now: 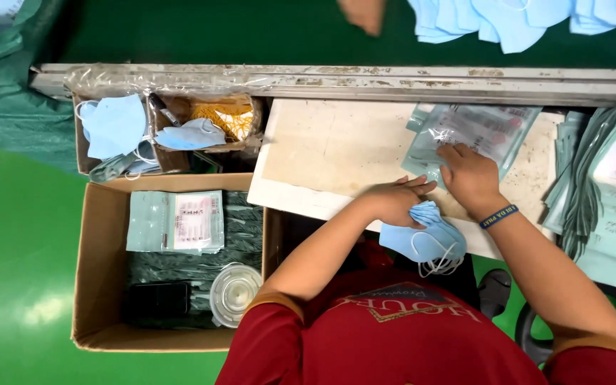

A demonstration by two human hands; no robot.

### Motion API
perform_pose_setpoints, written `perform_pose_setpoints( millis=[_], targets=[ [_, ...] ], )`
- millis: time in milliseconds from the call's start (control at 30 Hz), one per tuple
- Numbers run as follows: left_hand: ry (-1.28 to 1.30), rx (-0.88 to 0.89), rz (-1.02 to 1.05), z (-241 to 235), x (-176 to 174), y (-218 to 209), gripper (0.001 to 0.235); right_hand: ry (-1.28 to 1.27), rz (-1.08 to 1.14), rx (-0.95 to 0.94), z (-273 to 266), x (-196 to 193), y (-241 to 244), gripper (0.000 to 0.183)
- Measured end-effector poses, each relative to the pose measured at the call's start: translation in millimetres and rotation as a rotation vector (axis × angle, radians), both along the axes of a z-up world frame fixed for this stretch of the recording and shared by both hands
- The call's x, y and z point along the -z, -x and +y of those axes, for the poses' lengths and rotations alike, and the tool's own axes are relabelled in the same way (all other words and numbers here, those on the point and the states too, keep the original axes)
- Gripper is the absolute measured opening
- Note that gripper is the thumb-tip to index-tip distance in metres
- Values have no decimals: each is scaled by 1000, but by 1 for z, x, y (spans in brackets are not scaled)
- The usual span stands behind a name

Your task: Packing face masks into plastic bags and boxes.

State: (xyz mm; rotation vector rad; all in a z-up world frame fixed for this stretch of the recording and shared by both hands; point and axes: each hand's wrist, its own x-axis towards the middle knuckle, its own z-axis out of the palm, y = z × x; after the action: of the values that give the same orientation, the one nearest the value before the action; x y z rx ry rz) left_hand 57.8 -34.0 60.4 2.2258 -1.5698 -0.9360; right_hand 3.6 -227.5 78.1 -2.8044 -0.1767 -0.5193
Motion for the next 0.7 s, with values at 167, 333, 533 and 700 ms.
perform_pose_setpoints(
  millis=[167,333,533,700],
  targets=[
    [422,-45,34,19,19,-12,87,-233,-68,6,13,-34,7,13],
    [644,-239,613,73,-22,-29,42,-601,372,50,14,-74,26,24],
    [579,-629,293,89,-62,-11,41,-420,156,16,47,-79,37,28],
    [703,-936,645,65,-13,4,32,-125,-223,-25,101,-35,49,55]
  ],
)
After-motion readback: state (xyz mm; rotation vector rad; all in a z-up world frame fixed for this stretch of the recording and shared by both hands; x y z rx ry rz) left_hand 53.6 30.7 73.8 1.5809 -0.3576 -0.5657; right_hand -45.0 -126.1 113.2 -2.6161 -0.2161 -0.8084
